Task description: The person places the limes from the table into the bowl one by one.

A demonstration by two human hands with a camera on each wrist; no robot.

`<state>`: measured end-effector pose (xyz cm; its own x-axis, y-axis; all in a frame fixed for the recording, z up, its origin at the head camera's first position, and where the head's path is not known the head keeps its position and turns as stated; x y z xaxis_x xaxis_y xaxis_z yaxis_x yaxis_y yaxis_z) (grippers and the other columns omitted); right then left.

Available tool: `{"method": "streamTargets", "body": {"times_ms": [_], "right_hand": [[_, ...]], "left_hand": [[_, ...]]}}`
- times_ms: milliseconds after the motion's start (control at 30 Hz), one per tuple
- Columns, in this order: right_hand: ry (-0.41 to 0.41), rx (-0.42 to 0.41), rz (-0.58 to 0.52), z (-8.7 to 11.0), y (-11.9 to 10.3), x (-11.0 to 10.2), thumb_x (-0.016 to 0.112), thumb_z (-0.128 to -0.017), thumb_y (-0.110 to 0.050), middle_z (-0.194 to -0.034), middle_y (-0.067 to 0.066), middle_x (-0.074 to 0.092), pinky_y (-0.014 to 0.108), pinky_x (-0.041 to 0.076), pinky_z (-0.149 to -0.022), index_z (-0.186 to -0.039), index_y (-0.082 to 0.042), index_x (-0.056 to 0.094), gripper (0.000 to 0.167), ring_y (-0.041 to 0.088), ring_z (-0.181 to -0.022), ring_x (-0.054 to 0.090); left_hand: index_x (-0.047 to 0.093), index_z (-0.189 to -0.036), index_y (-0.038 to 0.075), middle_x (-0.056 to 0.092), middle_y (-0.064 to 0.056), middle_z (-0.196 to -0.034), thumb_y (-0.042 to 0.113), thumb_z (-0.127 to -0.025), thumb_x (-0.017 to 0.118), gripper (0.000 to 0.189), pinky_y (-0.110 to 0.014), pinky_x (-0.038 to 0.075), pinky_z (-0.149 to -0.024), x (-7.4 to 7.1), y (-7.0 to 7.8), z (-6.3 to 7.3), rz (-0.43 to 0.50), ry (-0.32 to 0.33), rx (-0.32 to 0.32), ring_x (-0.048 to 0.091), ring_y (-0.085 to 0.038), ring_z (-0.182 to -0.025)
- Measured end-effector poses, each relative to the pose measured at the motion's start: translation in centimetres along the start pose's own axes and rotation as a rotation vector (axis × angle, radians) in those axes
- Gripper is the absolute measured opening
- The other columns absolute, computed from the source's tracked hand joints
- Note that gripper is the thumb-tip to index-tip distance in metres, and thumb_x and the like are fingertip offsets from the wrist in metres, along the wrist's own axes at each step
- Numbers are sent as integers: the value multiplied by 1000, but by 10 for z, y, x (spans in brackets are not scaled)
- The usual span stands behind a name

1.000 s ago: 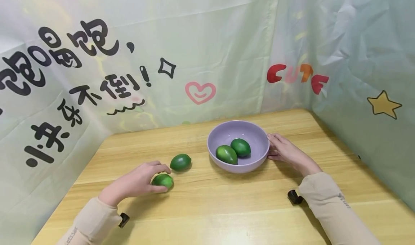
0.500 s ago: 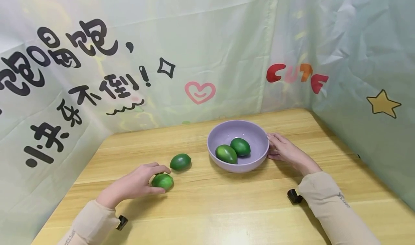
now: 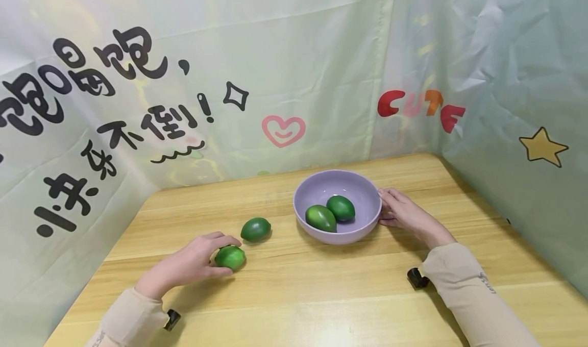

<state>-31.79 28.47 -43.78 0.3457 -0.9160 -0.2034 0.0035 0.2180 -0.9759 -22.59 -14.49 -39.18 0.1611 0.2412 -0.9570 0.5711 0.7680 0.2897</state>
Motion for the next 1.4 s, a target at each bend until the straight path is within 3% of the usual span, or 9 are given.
{"method": "streamTargets", "body": {"times_ms": [100, 467, 733, 1067, 1400], "right_hand": [[0, 2, -2, 0, 1, 0, 25, -119, -37, -132, 19, 59, 28, 62, -94, -142, 10, 34, 53, 3, -104, 69], [-6, -4, 15, 0, 1, 0, 24, -120, -36, -144, 38, 50, 28, 61, -95, -146, 12, 31, 56, 3, -107, 69], [-2, -4, 14, 0, 1, -1, 25, -119, -36, -140, 31, 55, 28, 61, -95, -147, 12, 31, 56, 2, -106, 69], [0, -7, 12, 0, 0, 0, 24, -120, -36, -148, 44, 44, 28, 61, -95, -145, 12, 32, 55, 4, -109, 68], [-1, -2, 11, 1, 0, 0, 24, -120, -37, -149, 43, 43, 27, 61, -95, -146, 12, 32, 56, 4, -108, 68]], "left_hand": [[66, -139, 13, 69, -3, -119, 23, -88, 90, 57, -36, 60, -88, 0, 1, 0, -6, 13, 3, 66, -11, -100], [67, -136, 13, 68, -1, -117, 21, -87, 90, 54, -34, 60, -89, 1, 2, 2, 5, 53, 25, 66, -10, -99], [69, -132, 13, 68, -1, -118, 19, -89, 89, 48, -31, 59, -85, 3, 4, 2, 12, 69, 41, 64, -9, -97], [70, -130, 14, 68, -1, -117, 20, -90, 88, 44, -32, 59, -85, 5, 3, 2, 8, 84, 44, 65, -9, -97], [71, -128, 14, 69, -2, -118, 18, -91, 87, 40, -35, 61, -86, 7, 3, 2, 7, 88, 29, 67, -13, -101]]}}
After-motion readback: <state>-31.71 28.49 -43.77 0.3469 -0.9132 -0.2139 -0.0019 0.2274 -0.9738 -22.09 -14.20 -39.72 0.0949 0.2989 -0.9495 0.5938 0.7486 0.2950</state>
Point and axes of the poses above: each hand's wrist, its own z-axis away from the middle knuckle, its own x-axis out of the palm, y = z × x, the point moved 9 cm from there along -z, towards the middle knuckle
